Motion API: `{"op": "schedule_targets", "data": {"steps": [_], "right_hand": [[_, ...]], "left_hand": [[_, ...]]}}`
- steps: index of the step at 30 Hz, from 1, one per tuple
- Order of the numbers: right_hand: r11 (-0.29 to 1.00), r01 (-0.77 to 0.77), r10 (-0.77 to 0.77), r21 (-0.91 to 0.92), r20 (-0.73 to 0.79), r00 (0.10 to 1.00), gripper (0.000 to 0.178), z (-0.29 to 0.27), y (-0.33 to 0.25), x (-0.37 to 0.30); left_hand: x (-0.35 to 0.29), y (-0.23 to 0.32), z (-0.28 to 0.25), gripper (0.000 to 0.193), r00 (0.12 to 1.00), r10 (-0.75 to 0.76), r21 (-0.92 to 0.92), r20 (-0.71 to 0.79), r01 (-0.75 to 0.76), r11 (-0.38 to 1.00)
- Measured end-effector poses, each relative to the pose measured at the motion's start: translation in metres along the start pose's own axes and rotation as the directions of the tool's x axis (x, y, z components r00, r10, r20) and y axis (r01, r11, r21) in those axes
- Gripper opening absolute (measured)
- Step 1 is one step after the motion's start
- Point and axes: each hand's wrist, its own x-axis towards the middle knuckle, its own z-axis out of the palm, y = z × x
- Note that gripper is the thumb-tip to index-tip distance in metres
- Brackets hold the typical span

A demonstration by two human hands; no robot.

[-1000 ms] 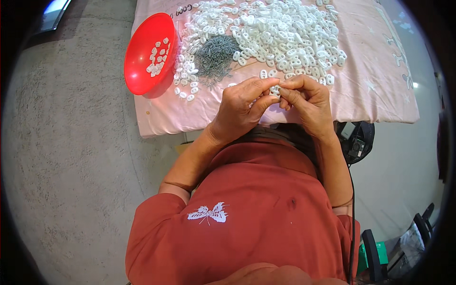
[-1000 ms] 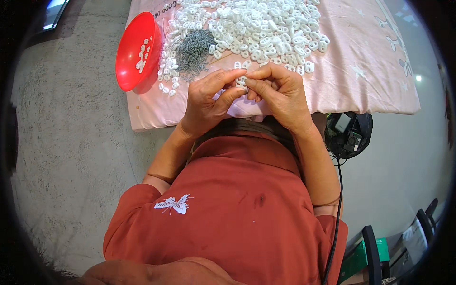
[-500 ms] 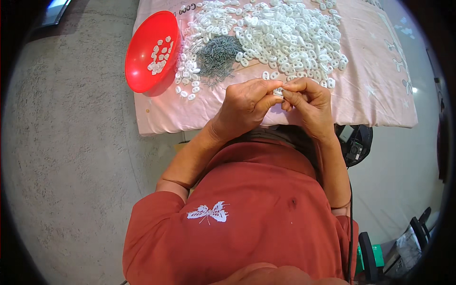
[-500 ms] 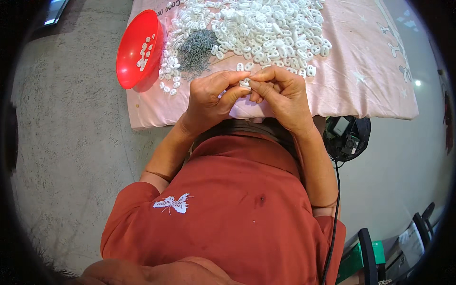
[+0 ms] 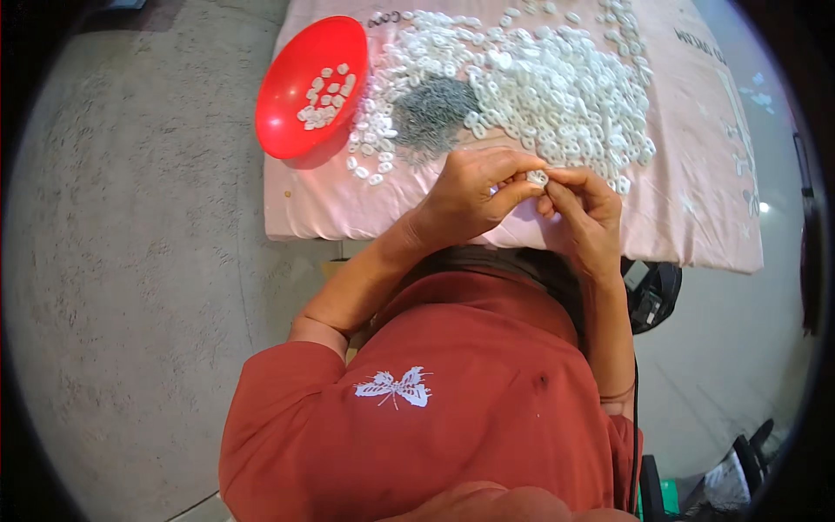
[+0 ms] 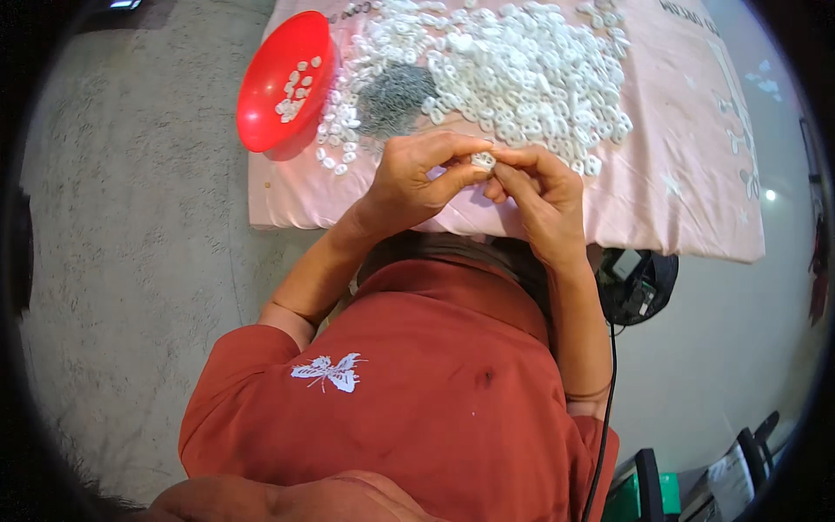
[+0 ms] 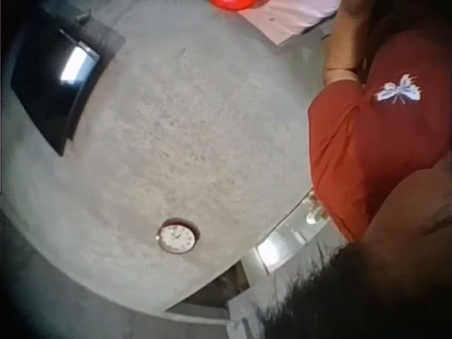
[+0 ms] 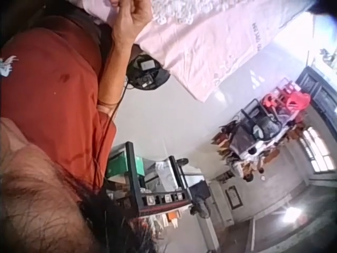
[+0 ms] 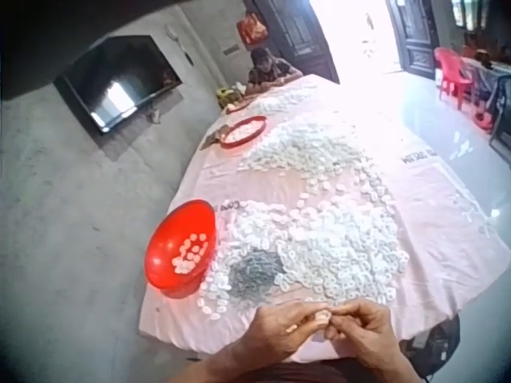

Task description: The person assembles small metal pins into white plastic components by hand at a workbench.

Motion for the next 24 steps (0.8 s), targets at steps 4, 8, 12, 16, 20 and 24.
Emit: {"op": "schedule_targets", "data": {"steps": [4, 8, 12, 16, 20, 24], "right_hand": [[0.997, -0.007, 0.017, 0.078, -0.126, 0.992, 0.031, 0.002, -0.001, 0.000], [0.992, -0.012, 0.021, 0.124, -0.078, 0.997, 0.029, 0.001, 0.000, -0.001], [0.998, 0.011, -0.005, 0.066, -0.089, 0.996, 0.026, 0.003, -0.001, 0.001], [0.999, 0.024, -0.022, 0.022, -0.103, 0.994, 0.023, 0.003, 0.001, 0.001], [0.998, 0.032, -0.037, -0.050, -0.100, 0.994, 0.022, 0.006, 0.000, -0.001], [0.996, 0.025, -0.035, -0.090, -0.113, 0.993, 0.021, 0.010, 0.000, -0.003]], "left_hand": [[-0.004, -0.016, -0.028, 0.019, 0.931, -0.282, 0.028, -0.232, 0.296, 0.955], [-0.008, -0.050, -0.100, 0.021, 0.766, -0.311, 0.136, -0.563, 0.458, 0.879], [-0.018, -0.079, -0.147, 0.020, 0.755, 0.036, 0.522, -0.655, 0.417, 0.744], [-0.022, -0.061, -0.113, 0.015, 0.820, -0.219, 0.294, -0.529, 0.420, 0.859], [-0.027, -0.046, -0.066, 0.010, 0.907, -0.334, 0.204, -0.256, 0.388, 0.899], [-0.028, -0.047, -0.044, 0.007, 0.921, -0.360, 0.191, -0.145, 0.383, 0.904]]}}
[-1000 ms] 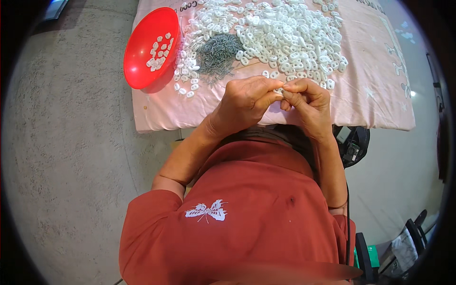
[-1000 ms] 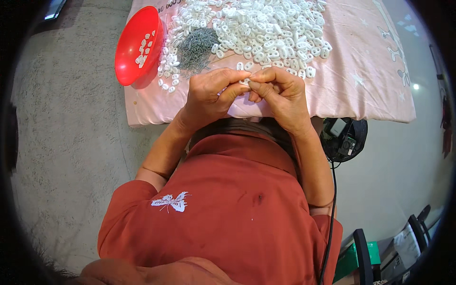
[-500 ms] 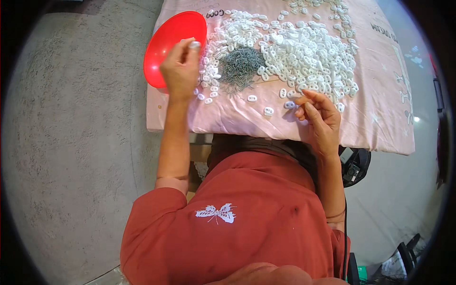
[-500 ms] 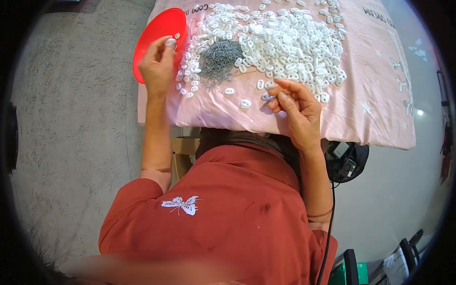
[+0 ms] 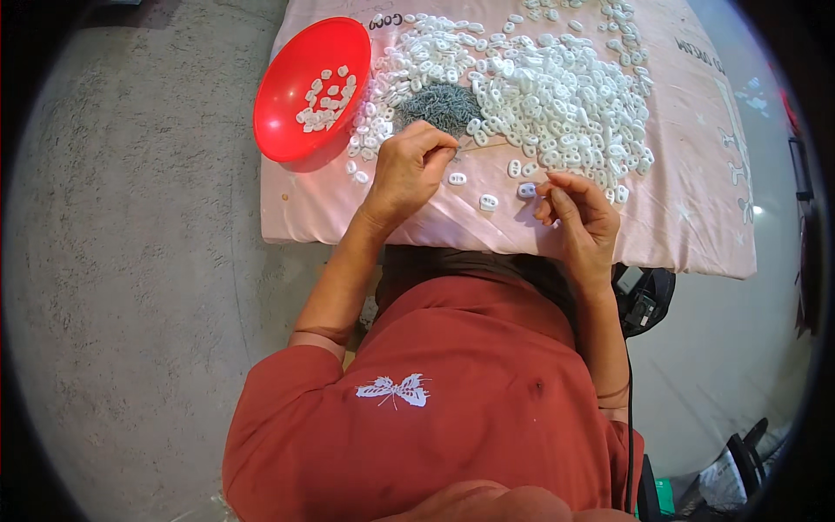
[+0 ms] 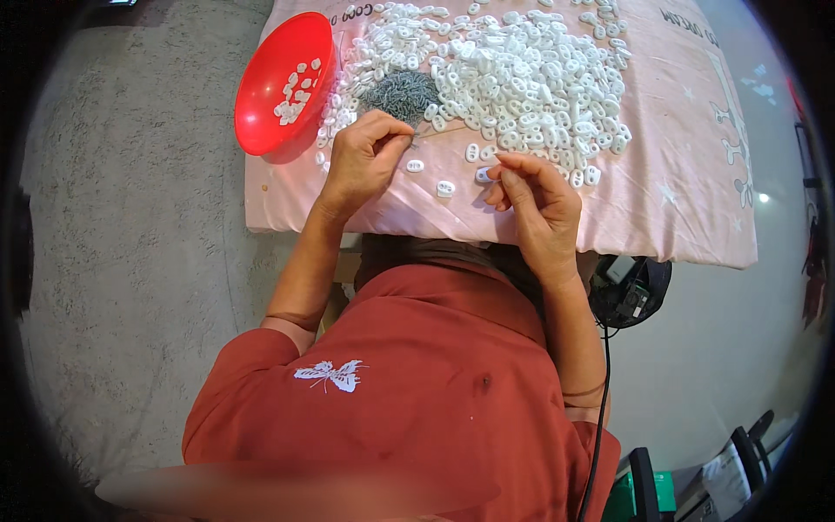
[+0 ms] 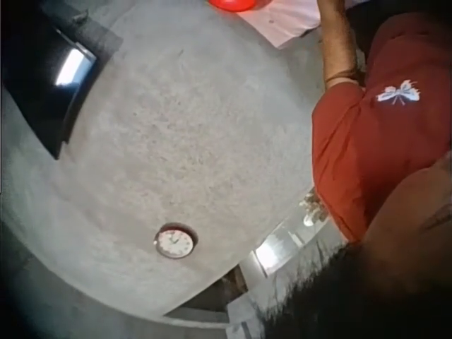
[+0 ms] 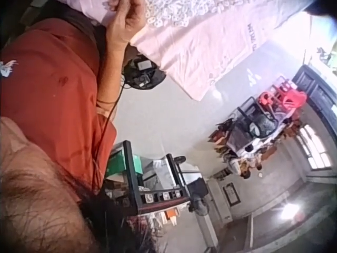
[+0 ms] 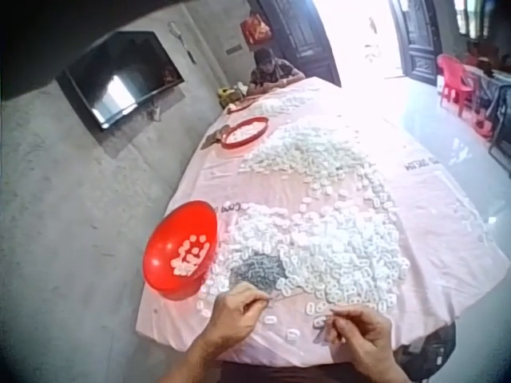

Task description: The person assembles small metal pins into white plastic components by hand at a workbench.

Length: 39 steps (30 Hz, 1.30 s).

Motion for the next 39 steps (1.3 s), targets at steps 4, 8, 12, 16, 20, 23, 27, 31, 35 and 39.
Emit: {"op": "schedule_targets", "data": {"steps": [4, 8, 12, 16, 20, 23, 27, 31, 35, 39], "right_hand": [[0.999, 0.003, -0.004, -0.046, -0.026, 1.000, 0.019, 0.001, 0.000, -0.002], [0.999, 0.027, -0.029, -0.032, -0.056, 0.998, 0.018, 0.004, -0.001, -0.002], [0.998, 0.045, -0.049, -0.039, -0.104, 0.993, 0.017, 0.004, 0.001, -0.002], [0.998, 0.051, -0.054, -0.031, -0.113, 0.992, 0.017, 0.004, 0.001, -0.002], [0.997, 0.078, -0.079, -0.017, -0.133, 0.988, 0.016, 0.004, 0.001, -0.001], [0.995, 0.090, -0.095, -0.038, -0.180, 0.979, 0.017, 0.003, 0.002, -0.001], [0.992, 0.128, -0.124, 0.004, -0.203, 0.971, 0.019, 0.001, 0.005, 0.000], [0.987, 0.163, -0.154, 0.010, -0.268, 0.951, 0.022, 0.002, 0.005, 0.000], [0.983, 0.180, -0.186, -0.048, -0.304, 0.935, 0.025, 0.004, 0.007, 0.003], [0.979, 0.197, -0.202, -0.049, -0.356, 0.913, 0.027, 0.012, 0.003, 0.006]], "left_hand": [[0.008, 0.005, 0.007, 0.006, 0.998, 0.061, 0.099, -0.009, -0.060, 0.993], [0.015, 0.007, 0.013, 0.005, 0.996, 0.091, 0.171, 0.012, -0.091, 0.981], [0.018, 0.010, 0.017, 0.005, 0.997, 0.066, 0.262, 0.036, -0.073, 0.962], [0.018, 0.008, 0.020, 0.004, 0.990, 0.131, 0.348, 0.046, -0.139, 0.927], [0.016, 0.011, 0.017, 0.003, 0.991, 0.126, 0.323, 0.046, -0.134, 0.937], [0.014, 0.016, 0.015, 0.003, 0.990, 0.135, 0.227, 0.042, -0.141, 0.964], [0.011, 0.030, 0.021, 0.003, 0.995, 0.087, 0.078, 0.052, -0.090, 0.993], [0.017, 0.038, 0.036, 0.010, 0.979, 0.201, 0.037, 0.031, -0.202, 0.979], [0.023, 0.044, 0.046, 0.016, 0.956, 0.283, 0.054, 0.073, -0.287, 0.956], [0.026, 0.042, 0.048, 0.017, 0.948, 0.288, 0.138, 0.134, -0.305, 0.942]]}}
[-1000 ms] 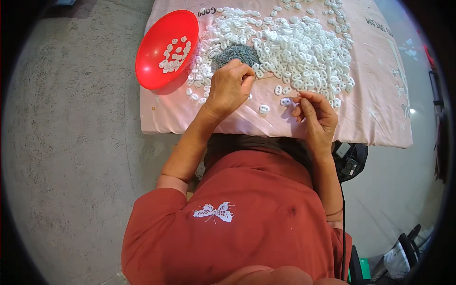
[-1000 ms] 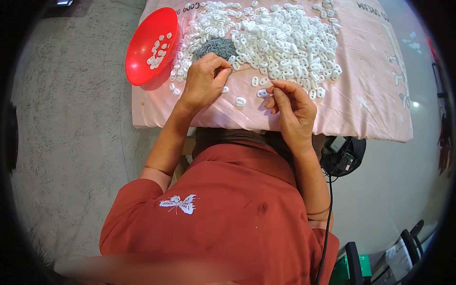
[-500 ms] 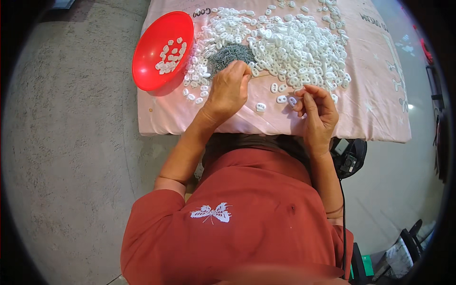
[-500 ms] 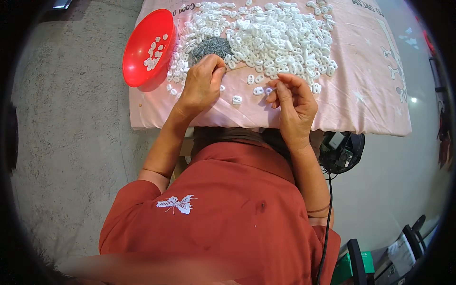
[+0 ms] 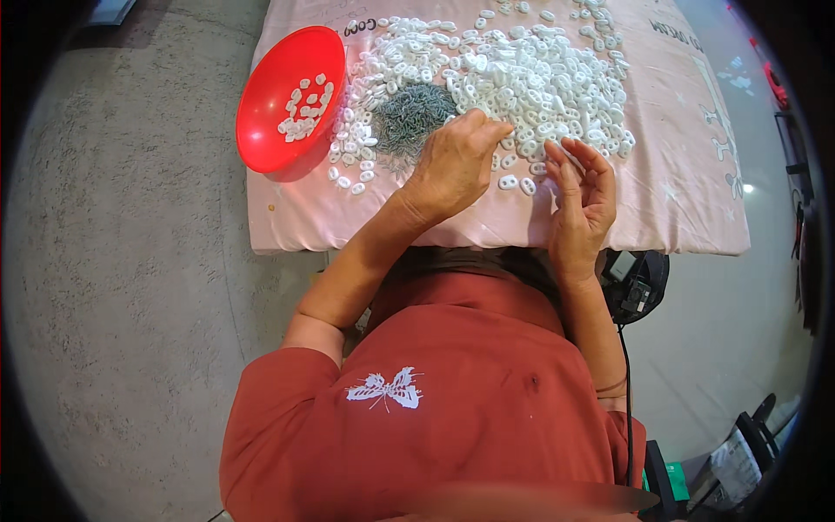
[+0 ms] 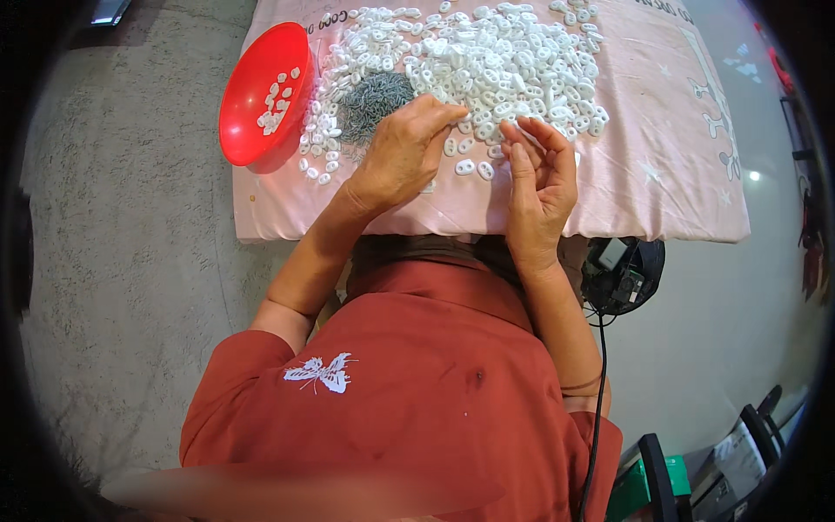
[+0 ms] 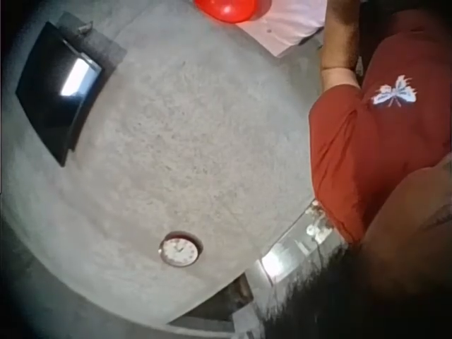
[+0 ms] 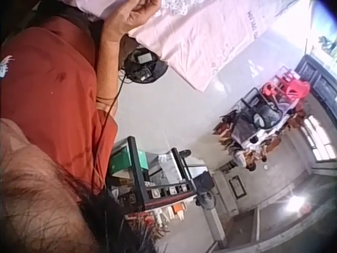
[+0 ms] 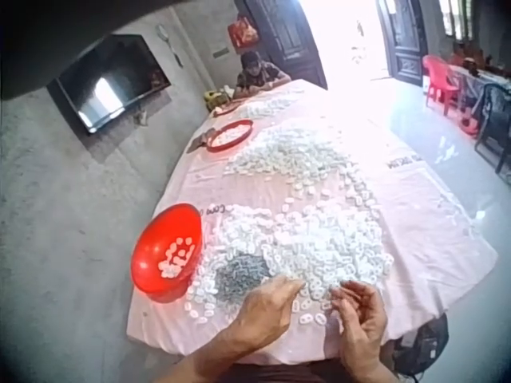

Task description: The person assembles small metal pins into white plastic components by hand at a workbench.

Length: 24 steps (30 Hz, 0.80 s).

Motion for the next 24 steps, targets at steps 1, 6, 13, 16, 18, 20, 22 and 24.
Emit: {"op": "schedule_targets", "data": {"steps": [1, 6, 13, 16, 18, 20, 22, 24], "right_hand": [[1.000, -0.016, 0.016, 0.005, -0.004, 1.000, 0.028, 0.000, -0.001, 0.000], [0.995, -0.007, 0.020, -0.103, 0.118, 0.993, 0.031, -0.002, 0.004, 0.000], [0.990, -0.037, 0.054, -0.138, 0.120, 0.991, 0.026, -0.006, 0.000, 0.000], [0.982, -0.030, 0.054, -0.189, 0.123, 0.991, 0.022, -0.005, 0.004, -0.001], [0.987, -0.026, 0.040, -0.157, 0.087, 0.995, 0.017, 0.003, 0.001, -0.003], [0.981, 0.000, 0.025, -0.194, 0.125, 0.992, 0.014, 0.000, 0.004, -0.002], [0.973, 0.025, 0.013, -0.229, 0.165, 0.986, 0.012, -0.002, 0.006, -0.001], [0.989, 0.005, 0.018, -0.147, 0.156, 0.988, 0.007, -0.002, 0.008, -0.002]], "left_hand": [[0.000, -0.001, -0.001, 0.016, 1.000, 0.008, 0.010, 0.001, -0.008, 1.000], [-0.003, -0.003, -0.010, 0.015, 0.998, -0.002, -0.012, 0.057, 0.003, 1.000], [0.013, 0.002, -0.001, 0.015, 0.997, -0.024, -0.128, -0.075, 0.014, 0.992], [0.016, 0.012, -0.003, 0.014, 0.994, -0.108, -0.263, -0.024, 0.098, 0.960], [0.014, 0.014, -0.004, 0.015, 0.996, -0.093, -0.309, 0.018, 0.094, 0.946], [0.012, 0.018, -0.007, 0.016, 0.995, -0.079, -0.355, 0.060, 0.095, 0.930], [0.011, 0.023, -0.012, 0.016, 0.988, -0.078, -0.469, 0.132, 0.132, 0.873], [0.011, 0.025, -0.015, 0.015, 0.975, -0.126, -0.516, 0.185, 0.206, 0.831]]}}
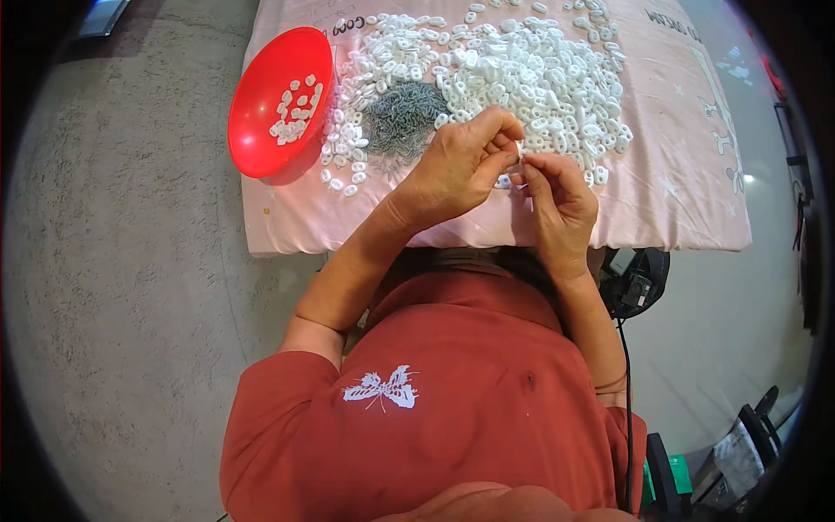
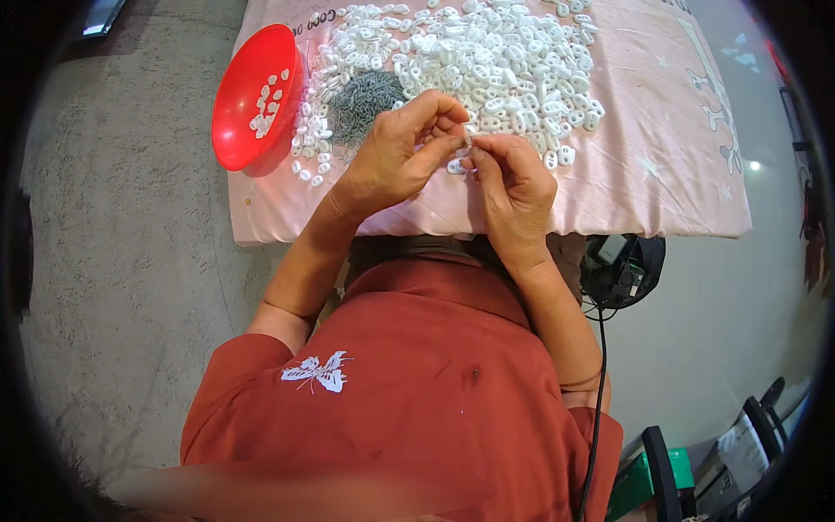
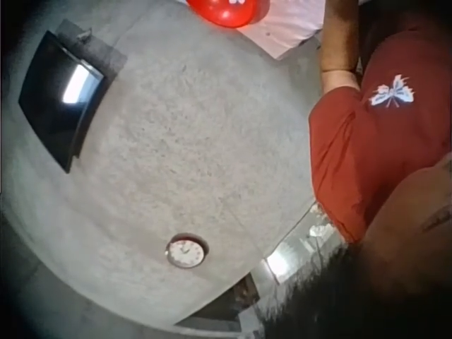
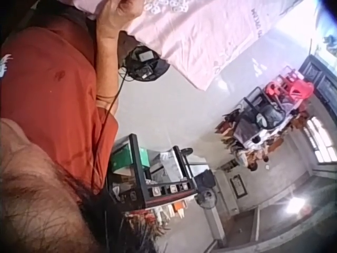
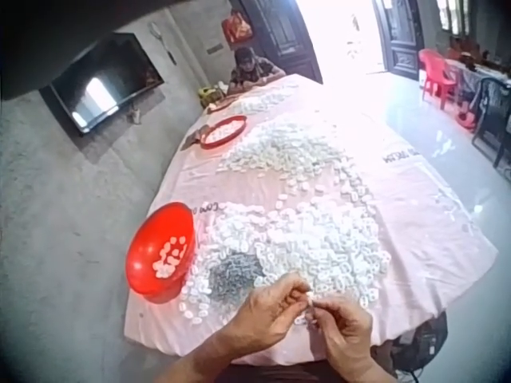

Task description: The person assembles small metal pins into white plastic components by hand at a workbench.

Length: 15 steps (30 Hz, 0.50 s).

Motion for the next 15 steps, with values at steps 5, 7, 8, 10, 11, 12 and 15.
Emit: {"op": "schedule_targets", "data": {"steps": [5, 7, 8, 10, 11, 12, 15], "right_hand": [[0.998, -0.060, 0.060, 0.033, 0.007, 0.998, 0.006, -0.001, -0.002, 0.000], [0.997, -0.065, 0.064, 0.048, 0.014, 0.998, 0.005, -0.001, -0.004, 0.001], [0.996, -0.073, 0.072, 0.058, 0.012, 0.997, 0.004, 0.000, -0.005, 0.000], [0.994, -0.080, 0.080, 0.067, 0.010, 0.997, 0.003, -0.001, -0.006, 0.000], [0.995, -0.086, 0.086, 0.055, 0.006, 0.996, 0.002, -0.001, -0.007, 0.000], [0.995, -0.092, 0.092, 0.042, 0.002, 0.996, 0.002, -0.001, -0.007, 0.000], [0.994, -0.101, 0.101, 0.049, 0.008, 0.995, 0.003, -0.002, -0.006, 0.000]], "left_hand": [[0.000, -0.003, 0.002, 0.012, 0.993, -0.095, -0.149, 0.064, 0.103, 0.983], [0.001, -0.006, 0.003, 0.012, 0.989, -0.087, -0.260, 0.118, 0.115, 0.959], [0.002, -0.006, 0.002, 0.012, 0.989, -0.087, -0.260, 0.119, 0.115, 0.959], [0.008, -0.009, -0.002, 0.011, 0.992, -0.084, -0.134, 0.090, 0.096, 0.986], [0.012, -0.014, -0.004, 0.011, 0.992, -0.084, -0.134, 0.091, 0.095, 0.986], [0.017, -0.021, -0.007, 0.011, 0.998, 0.060, 0.104, -0.018, -0.058, 0.993], [0.027, -0.027, -0.009, 0.013, 0.960, 0.252, 0.401, -0.121, -0.185, 0.897]]}}
